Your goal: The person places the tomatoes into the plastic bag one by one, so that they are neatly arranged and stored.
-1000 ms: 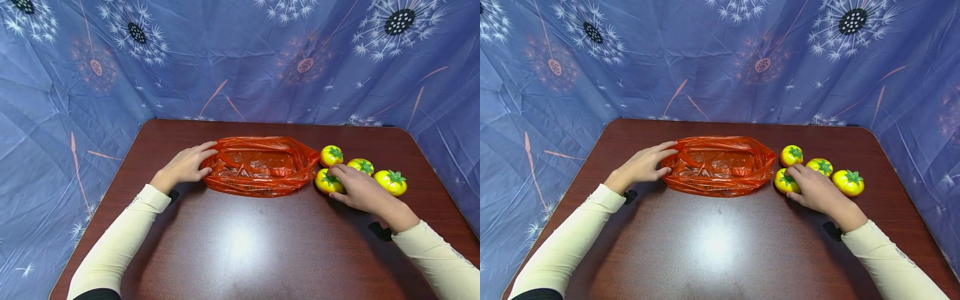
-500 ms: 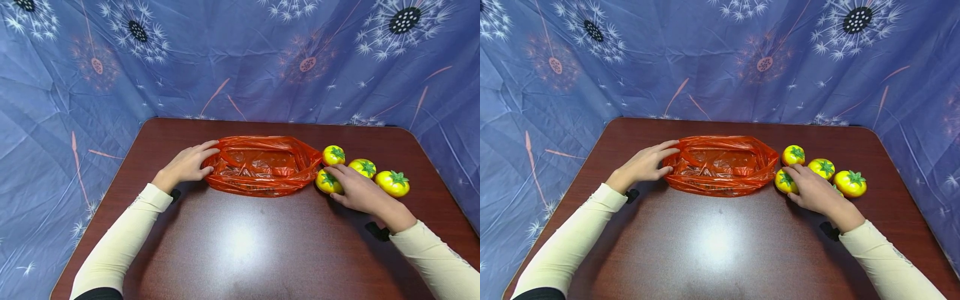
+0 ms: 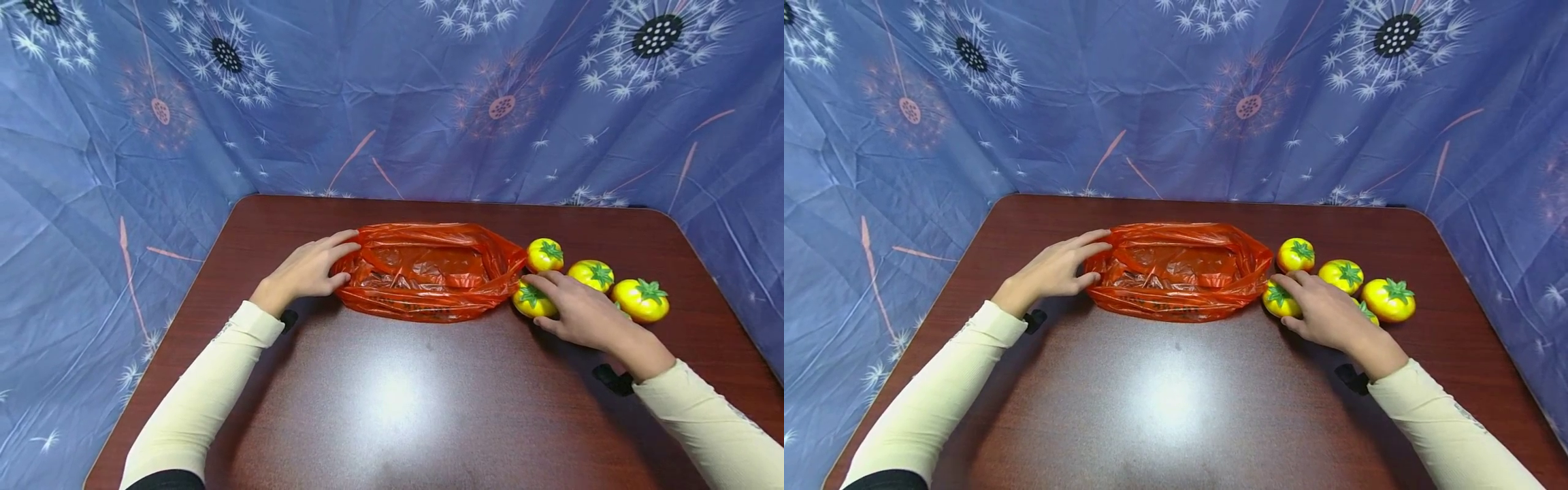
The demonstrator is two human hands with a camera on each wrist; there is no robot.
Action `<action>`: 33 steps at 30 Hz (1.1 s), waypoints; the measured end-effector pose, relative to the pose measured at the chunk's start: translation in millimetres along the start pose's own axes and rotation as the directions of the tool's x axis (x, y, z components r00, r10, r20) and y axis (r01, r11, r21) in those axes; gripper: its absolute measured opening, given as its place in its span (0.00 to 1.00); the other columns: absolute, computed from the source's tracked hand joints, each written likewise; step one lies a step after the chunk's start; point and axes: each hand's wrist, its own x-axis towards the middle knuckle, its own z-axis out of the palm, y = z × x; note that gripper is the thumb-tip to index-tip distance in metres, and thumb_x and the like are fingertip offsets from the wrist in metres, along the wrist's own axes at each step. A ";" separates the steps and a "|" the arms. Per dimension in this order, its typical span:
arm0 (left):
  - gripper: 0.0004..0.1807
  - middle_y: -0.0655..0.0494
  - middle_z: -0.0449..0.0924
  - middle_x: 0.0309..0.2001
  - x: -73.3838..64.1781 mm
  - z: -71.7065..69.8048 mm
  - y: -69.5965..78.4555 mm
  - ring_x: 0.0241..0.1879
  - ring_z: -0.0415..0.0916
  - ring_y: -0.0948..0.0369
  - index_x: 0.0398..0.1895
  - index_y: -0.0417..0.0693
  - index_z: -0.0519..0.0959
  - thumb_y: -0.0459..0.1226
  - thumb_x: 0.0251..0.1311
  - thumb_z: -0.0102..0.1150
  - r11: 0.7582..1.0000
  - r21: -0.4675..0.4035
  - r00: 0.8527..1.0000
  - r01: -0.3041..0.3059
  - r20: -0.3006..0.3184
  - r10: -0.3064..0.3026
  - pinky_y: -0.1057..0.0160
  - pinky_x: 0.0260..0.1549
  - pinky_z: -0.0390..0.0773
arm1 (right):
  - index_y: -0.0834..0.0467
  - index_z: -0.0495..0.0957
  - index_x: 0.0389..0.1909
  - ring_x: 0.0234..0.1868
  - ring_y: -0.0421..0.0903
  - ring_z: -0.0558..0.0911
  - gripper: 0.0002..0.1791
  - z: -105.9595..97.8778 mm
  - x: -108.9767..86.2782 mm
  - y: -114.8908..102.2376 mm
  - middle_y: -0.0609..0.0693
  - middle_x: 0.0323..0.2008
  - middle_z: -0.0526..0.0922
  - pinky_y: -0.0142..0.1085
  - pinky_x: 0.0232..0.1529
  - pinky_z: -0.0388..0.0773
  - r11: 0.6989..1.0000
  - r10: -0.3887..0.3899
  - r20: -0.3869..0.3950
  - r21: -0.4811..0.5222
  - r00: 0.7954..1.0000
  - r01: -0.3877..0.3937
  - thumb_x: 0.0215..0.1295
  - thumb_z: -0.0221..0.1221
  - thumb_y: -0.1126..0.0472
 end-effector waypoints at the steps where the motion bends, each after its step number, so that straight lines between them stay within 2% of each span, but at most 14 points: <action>1: 0.33 0.50 0.61 0.75 0.8 -0.4 0.1 0.68 0.70 0.47 0.69 0.46 0.71 0.45 0.59 0.60 1.000 0.000 1.000 -0.002 0.000 0.002 0.44 0.62 0.73 | 0.57 0.68 0.68 0.53 0.63 0.80 0.41 -1.0 -0.9 0.3 0.63 0.59 0.75 0.60 0.46 0.79 1.000 -0.002 -0.006 -0.001 1.000 0.002 0.53 0.71 0.55; 8: 0.32 0.50 0.61 0.75 2.7 -1.9 -0.1 0.68 0.70 0.48 0.68 0.47 0.71 0.44 0.59 0.60 1.000 0.004 1.000 -0.001 -0.005 0.001 0.44 0.62 0.73 | 0.58 0.69 0.67 0.51 0.62 0.81 0.40 -18.1 -5.7 2.5 0.62 0.59 0.76 0.59 0.47 0.78 1.000 -0.020 -0.063 0.013 0.998 0.020 0.51 0.72 0.56; 12: 0.32 0.50 0.61 0.75 2.7 -1.6 -0.2 0.67 0.70 0.47 0.68 0.47 0.71 0.44 0.59 0.60 1.000 0.003 1.000 0.003 -0.005 -0.003 0.43 0.62 0.74 | 0.57 0.68 0.68 0.53 0.63 0.79 0.42 -31.7 -6.0 3.6 0.63 0.59 0.74 0.60 0.45 0.78 1.000 0.009 -0.093 0.012 0.996 -0.008 0.51 0.73 0.55; 18: 0.32 0.50 0.61 0.75 3.6 0.9 -0.5 0.69 0.69 0.48 0.68 0.47 0.71 0.44 0.59 0.60 1.000 0.001 1.000 0.000 -0.002 0.000 0.44 0.62 0.73 | 0.56 0.69 0.68 0.57 0.62 0.75 0.42 -47.6 -4.7 6.3 0.63 0.60 0.74 0.61 0.47 0.76 0.998 0.052 -0.149 0.026 0.987 -0.048 0.50 0.74 0.56; 27: 0.32 0.50 0.61 0.75 3.8 -0.7 -2.2 0.66 0.72 0.45 0.69 0.47 0.71 0.44 0.59 0.61 1.000 0.005 1.000 0.023 0.008 -0.023 0.44 0.62 0.73 | 0.55 0.68 0.68 0.59 0.61 0.73 0.43 -63.3 -3.0 8.4 0.61 0.61 0.73 0.62 0.50 0.73 0.998 0.048 -0.180 0.037 0.983 -0.042 0.49 0.74 0.57; 33: 0.33 0.51 0.60 0.76 3.0 -1.5 -3.1 0.67 0.71 0.45 0.69 0.48 0.71 0.44 0.59 0.60 0.999 0.001 0.999 0.035 0.013 -0.035 0.44 0.63 0.72 | 0.55 0.67 0.69 0.60 0.61 0.71 0.43 -74.1 -3.3 9.5 0.61 0.61 0.72 0.60 0.52 0.71 0.997 0.053 -0.191 0.058 0.980 -0.043 0.49 0.73 0.57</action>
